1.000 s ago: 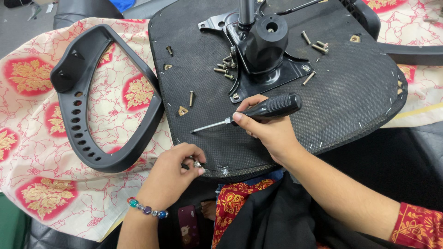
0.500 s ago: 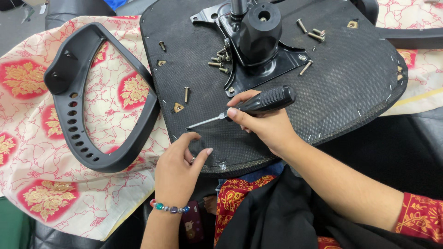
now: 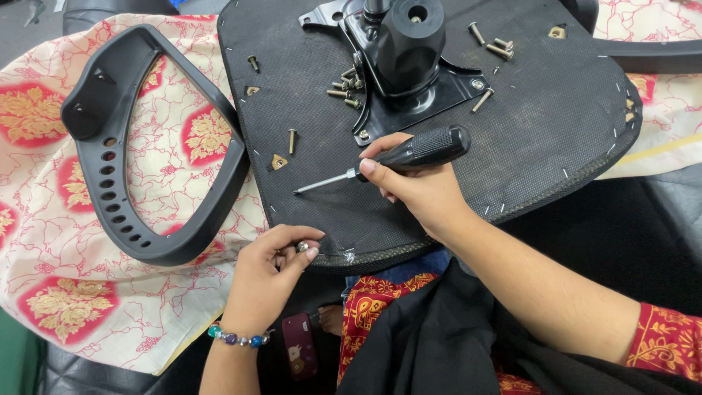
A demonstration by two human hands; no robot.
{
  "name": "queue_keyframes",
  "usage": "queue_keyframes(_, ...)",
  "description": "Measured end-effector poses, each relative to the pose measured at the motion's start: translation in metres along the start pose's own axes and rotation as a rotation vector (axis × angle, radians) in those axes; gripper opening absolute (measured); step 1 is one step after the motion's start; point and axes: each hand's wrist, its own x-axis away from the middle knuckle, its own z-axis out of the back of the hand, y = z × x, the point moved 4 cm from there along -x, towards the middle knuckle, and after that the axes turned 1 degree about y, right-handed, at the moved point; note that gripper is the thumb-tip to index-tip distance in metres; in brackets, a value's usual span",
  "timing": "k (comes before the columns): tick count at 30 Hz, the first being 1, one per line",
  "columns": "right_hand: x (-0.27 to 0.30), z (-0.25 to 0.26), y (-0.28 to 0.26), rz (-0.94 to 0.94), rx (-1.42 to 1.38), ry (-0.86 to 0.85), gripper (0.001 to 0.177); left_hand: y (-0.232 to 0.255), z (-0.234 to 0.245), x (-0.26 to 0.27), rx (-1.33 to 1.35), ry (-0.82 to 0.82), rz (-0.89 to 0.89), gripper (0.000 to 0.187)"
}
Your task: The person uses a screwdriver to fasten screws into a black plastic chair base while seated on a chair. They repeatedly pick up screws, align them with holes in the base, and turn the screwdriver to tighten them. The chair base and scattered screws remain on the seat throughout.
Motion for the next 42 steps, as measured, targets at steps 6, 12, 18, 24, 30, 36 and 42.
queue_keyframes(6,-0.001,0.0,-0.001,0.007,-0.009,-0.002,0.019,-0.003,0.0,0.001,-0.102,0.157,0.039,0.025)
queue_keyframes(12,0.0,-0.001,-0.001,0.005,-0.036,-0.017,0.019,0.002,-0.01,0.006,-0.081,0.372,0.091,0.026)
queue_keyframes(18,0.001,0.0,0.0,0.028,-0.018,0.0,0.019,0.009,-0.019,-0.001,-0.238,0.499,0.128,0.034)
queue_keyframes(24,0.001,-0.001,0.0,0.021,-0.005,0.022,0.022,0.002,-0.012,0.002,0.024,0.202,0.011,0.042)
queue_keyframes(30,0.002,-0.003,-0.003,0.041,-0.016,-0.022,0.02,-0.019,0.003,-0.001,0.287,-0.102,0.044,0.031)
queue_keyframes(36,0.003,-0.004,-0.001,0.047,-0.026,-0.025,0.02,-0.018,0.003,0.002,-0.032,0.161,0.069,0.024)
queue_keyframes(42,0.005,-0.003,0.0,0.036,0.019,0.004,0.021,0.01,-0.007,0.0,-0.203,0.308,-0.225,0.026)
